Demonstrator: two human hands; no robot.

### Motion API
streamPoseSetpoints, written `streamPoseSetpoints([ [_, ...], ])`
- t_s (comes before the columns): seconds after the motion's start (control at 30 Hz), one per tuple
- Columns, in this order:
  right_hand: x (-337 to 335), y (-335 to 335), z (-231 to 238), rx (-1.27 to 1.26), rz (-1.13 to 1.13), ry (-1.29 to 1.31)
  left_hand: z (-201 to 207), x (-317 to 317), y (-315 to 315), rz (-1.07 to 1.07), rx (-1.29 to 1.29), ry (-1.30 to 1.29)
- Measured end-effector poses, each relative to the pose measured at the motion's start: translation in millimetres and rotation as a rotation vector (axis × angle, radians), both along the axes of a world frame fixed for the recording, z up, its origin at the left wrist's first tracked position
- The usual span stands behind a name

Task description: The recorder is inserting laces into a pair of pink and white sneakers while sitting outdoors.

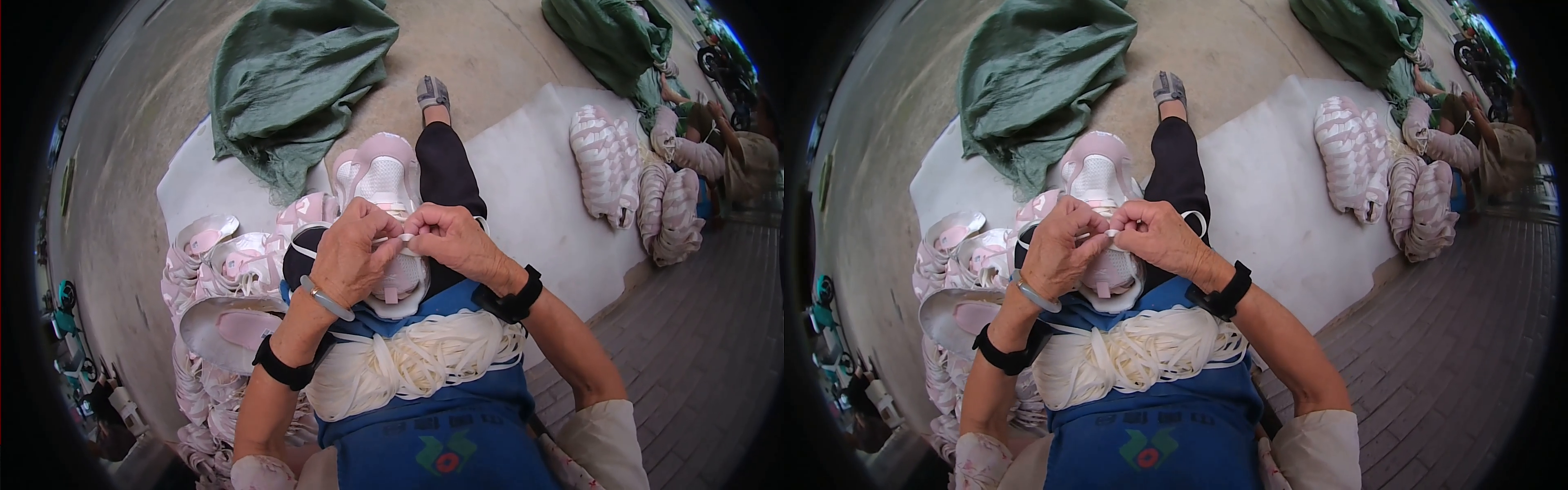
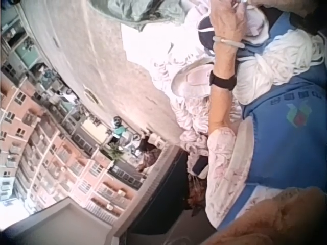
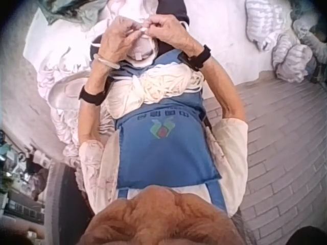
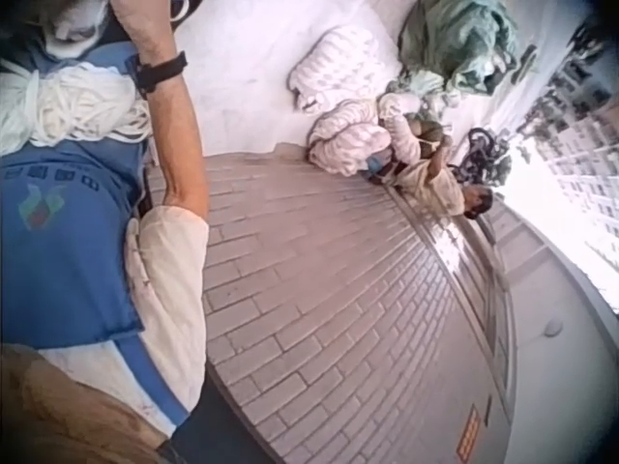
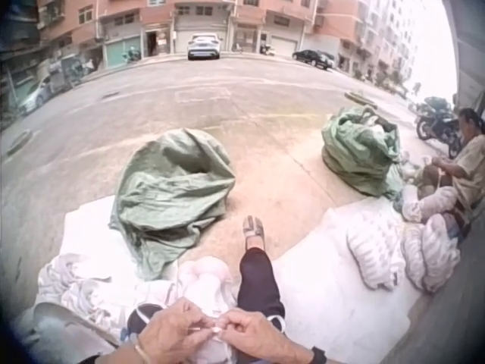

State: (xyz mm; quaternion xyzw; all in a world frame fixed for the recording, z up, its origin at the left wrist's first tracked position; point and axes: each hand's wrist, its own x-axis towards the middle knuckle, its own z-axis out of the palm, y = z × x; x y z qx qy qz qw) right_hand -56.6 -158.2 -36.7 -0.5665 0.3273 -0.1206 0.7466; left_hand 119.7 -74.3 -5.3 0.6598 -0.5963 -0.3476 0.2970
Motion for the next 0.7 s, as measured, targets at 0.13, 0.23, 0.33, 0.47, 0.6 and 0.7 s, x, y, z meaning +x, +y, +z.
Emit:
streamPoseSetpoints([
  [0.13, -0.3, 1.4, 5.1, -0.183, -0.046, -0.012, -3.2, -0.4, -4.2, -0.054, -0.207, -0.01],
  [0.23, -2.5, -2.7, 5.7, -0.199, -0.068, 0.016, -2.3, -6.2, -0.8, -0.041, -0.476, -0.371],
  [0.33, -0.9, -3.1, 1.8, -0.378, -0.028, -0.009, -6.0, -1.4, 2.0, -0.065, -0.573, -0.383],
  [0.47, 0.3, -8.4, -6.3, -0.551, 0.113, -0.025, -4.3, 0.2, 3.5, -0.109, -0.567, -0.404],
  [0.6, -1.3, -13.2, -7.9, -0.442, 0.111, -0.086, -0.3, -0.1, 5.5, 0.019, -0.407, -0.27],
  [0.7, -1.5, -12.8, -0.5, -0.403, 0.101, -0.148, 8.4, 9.2, 18.1, 0.126, -0.166, -0.261],
])
